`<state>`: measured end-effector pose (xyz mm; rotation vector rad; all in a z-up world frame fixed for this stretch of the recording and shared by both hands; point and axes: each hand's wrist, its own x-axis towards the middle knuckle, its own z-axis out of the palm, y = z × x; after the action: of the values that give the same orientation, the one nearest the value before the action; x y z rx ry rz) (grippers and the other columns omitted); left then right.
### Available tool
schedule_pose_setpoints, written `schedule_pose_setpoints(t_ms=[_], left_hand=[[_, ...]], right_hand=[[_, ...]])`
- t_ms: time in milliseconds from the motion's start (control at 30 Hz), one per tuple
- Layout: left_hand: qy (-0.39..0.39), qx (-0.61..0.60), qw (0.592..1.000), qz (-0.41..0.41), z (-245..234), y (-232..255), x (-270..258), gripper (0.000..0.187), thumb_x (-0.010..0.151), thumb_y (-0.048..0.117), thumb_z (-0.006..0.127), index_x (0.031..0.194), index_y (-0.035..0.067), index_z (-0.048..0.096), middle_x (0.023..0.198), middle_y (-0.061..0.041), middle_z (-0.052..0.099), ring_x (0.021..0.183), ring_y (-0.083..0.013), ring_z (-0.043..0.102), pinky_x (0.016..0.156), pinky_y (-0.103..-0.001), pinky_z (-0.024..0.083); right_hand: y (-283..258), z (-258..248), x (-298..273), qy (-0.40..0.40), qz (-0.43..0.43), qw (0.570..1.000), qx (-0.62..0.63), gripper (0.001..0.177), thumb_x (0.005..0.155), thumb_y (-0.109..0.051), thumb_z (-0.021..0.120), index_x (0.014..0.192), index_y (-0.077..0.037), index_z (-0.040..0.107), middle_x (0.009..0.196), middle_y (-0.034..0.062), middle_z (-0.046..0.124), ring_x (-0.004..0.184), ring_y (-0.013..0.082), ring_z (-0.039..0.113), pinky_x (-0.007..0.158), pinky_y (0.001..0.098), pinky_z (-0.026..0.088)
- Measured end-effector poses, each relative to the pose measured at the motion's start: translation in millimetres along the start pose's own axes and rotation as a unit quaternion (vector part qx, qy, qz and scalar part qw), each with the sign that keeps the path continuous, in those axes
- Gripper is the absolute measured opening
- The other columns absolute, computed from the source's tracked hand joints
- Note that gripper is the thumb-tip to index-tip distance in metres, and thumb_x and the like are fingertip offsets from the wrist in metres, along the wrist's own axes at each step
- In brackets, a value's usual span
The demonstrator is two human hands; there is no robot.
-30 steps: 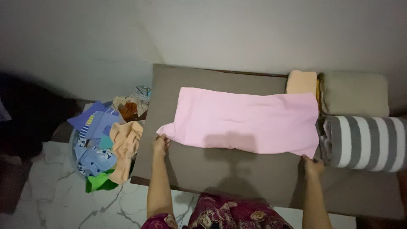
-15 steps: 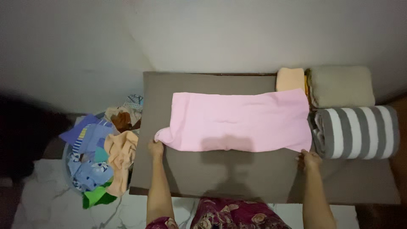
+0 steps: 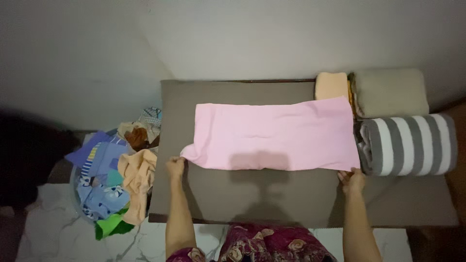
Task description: The person folds a peach-colored sheet and a pink sheet on a table, smoothing and aligning edges, then stacks them with other folded linens. The person handles the sheets one at a time and places the folded items on the table.
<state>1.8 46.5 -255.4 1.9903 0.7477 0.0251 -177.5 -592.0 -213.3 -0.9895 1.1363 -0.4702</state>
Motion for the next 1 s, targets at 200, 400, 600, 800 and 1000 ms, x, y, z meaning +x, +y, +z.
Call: schedule_pose_setpoints(t_ms=[200,400,600,800,1000], left_hand=[[0.015,0.112,0.992,0.058,1,2,6,0.024,0.076,0.020,0.078,0.087,-0.001,0.073,0.078,-0.014,0.069,0.073,-0.0238,0.064,0.073,-0.041,0.052],[0.012,0.043,0.999,0.014,12,4,3,0.024,0.077,0.018,0.078,0.082,-0.004,0.071,0.076,-0.014,0.072,0.072,-0.0268,0.068,0.072,-0.041,0.053],[0.036,0.074,0.996,0.026,11,5,6,0.022,0.075,0.016,0.082,0.083,-0.002,0.070,0.075,-0.012,0.069,0.070,-0.0226,0.065,0.070,-0.038,0.051],[0.013,0.057,0.998,0.003,9,3,5,0.019,0.079,0.011,0.076,0.088,-0.004,0.069,0.080,-0.014,0.072,0.073,-0.0251,0.064,0.069,-0.040,0.052],[0.031,0.067,0.997,0.038,7,2,5,0.020,0.075,0.013,0.079,0.087,-0.001,0.071,0.081,-0.014,0.072,0.074,-0.0249,0.068,0.071,-0.039,0.052]], right_hand=[[0,9,5,-0.009,-0.076,0.993,-0.095,0.032,0.105,-0.006,0.059,0.128,0.014,0.049,0.108,0.0212,0.062,0.084,0.0261,0.064,0.068,0.0406,0.055],[-3,21,4,0.065,-0.046,0.990,-0.118,0.036,0.093,-0.002,0.062,0.122,-0.001,0.042,0.092,0.0122,0.065,0.072,0.0208,0.069,0.061,0.0359,0.061],[-3,15,0,0.037,-0.061,0.989,-0.126,0.029,0.098,-0.002,0.066,0.120,0.008,0.050,0.095,0.0148,0.066,0.072,0.0192,0.067,0.062,0.0351,0.060],[2,12,-2,0.046,-0.081,0.979,-0.180,0.042,0.094,-0.004,0.066,0.129,0.003,0.044,0.102,0.0153,0.065,0.080,0.0194,0.068,0.065,0.0332,0.059],[2,13,0,0.049,-0.090,0.978,-0.179,0.047,0.096,-0.003,0.068,0.135,0.007,0.046,0.107,0.0172,0.066,0.085,0.0200,0.069,0.069,0.0338,0.059]])
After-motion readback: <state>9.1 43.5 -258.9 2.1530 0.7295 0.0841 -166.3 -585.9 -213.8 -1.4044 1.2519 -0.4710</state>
